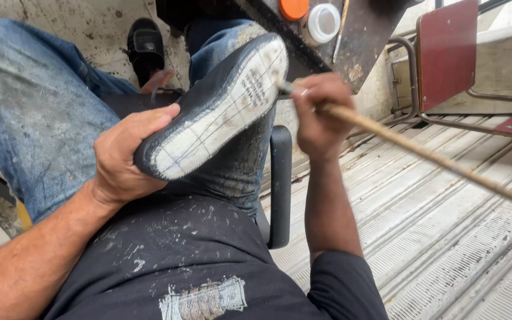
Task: Applying adhesive to a shoe sole using a brush for repair
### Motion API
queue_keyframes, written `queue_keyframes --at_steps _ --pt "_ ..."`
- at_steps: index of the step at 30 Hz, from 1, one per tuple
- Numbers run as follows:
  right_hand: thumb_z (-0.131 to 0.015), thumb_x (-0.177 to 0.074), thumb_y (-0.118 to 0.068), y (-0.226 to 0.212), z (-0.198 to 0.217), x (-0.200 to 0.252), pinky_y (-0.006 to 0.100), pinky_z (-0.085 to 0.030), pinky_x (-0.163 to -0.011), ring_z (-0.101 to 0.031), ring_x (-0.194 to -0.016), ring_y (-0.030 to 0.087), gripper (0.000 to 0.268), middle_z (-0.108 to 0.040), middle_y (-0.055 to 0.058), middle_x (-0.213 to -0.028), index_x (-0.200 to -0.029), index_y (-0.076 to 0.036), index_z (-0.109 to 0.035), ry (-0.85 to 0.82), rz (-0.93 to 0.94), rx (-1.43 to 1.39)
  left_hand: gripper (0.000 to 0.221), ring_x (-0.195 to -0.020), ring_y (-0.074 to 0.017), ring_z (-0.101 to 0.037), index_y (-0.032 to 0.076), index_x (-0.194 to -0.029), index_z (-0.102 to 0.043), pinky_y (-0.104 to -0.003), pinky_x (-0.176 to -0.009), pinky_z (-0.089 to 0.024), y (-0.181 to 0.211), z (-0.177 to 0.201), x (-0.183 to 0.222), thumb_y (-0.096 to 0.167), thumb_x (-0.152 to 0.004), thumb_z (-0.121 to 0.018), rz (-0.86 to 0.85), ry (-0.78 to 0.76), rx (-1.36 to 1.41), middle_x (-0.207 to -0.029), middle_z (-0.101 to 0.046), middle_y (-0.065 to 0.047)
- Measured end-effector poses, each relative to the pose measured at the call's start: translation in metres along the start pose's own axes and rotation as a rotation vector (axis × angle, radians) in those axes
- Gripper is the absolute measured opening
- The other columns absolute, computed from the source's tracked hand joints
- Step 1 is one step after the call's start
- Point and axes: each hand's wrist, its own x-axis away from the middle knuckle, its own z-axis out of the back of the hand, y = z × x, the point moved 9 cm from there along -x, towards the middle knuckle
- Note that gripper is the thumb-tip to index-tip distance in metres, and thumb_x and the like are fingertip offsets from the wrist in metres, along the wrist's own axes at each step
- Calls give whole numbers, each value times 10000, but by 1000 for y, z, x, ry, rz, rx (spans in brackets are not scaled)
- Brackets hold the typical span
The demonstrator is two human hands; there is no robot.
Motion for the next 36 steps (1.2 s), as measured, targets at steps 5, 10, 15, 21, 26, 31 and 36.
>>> queue_keyframes --at_steps 5,10,15,21,26,31,36 --pt "-741 -907 93 20 0 3 304 -551 -670 -655 -796 242 249 -653 137 -891 -927 -78 -561 2 -185 -200 385 -1043 -426 -745 -84 -1152 -657 -454 -892 -602 -11 1 16 126 -896 -854 -19 -60 -50 -1180 -726 -292" --pt "-710 -926 35 0 -20 -7 310 -583 -694 -649 -771 200 207 -638 119 -898 -926 -118 -569 -151 -138 -167 418 -1138 -415 -738 -73 -1211 -614 -448 -974 -607 -16 0 22 123 -907 -823 -17 -113 -118 -1248 -696 -325" --pt "-683 -957 63 29 -4 -28 331 -603 -688 -640 -761 213 229 -638 99 -888 -980 -111 -537 69 -105 -149 449 -1154 -417 -727 -70 -1224 -609 -451 -995 -616 -17 -4 20 128 -887 -830 -13 -113 -36 -1248 -683 -332" --pt "-736 -957 52 53 1 -37 266 -503 -560 -627 -608 168 207 -710 207 -877 -950 -54 -558 125 -104 -112 335 -962 -410 -753 -50 -1090 -712 -456 -804 -607 -6 -1 7 156 -864 -851 -34 8 -41 -1116 -770 -212" --pt "-765 -879 115 12 -41 -27 280 -462 -511 -564 -567 185 255 -687 190 -835 -868 -72 -592 -121 -88 -262 377 -974 -392 -755 -52 -1106 -707 -447 -807 -610 -6 -2 2 231 -885 -822 -39 19 -43 -1126 -767 -207" --pt "-696 -950 107 2 -37 -28 241 -444 -503 -573 -589 188 214 -687 185 -856 -913 -73 -585 -10 -23 -126 408 -969 -423 -752 -73 -1107 -703 -476 -820 -611 -1 -2 -6 248 -886 -820 -96 61 -55 -1124 -761 -238" --pt "-826 -826 49 -64 -94 19 294 -508 -595 -646 -671 219 271 -676 215 -848 -896 -4 -569 -226 -222 -414 407 -1037 -432 -738 -61 -1150 -694 -487 -848 -603 2 -2 -5 252 -920 -816 -70 84 26 -1156 -742 -226"
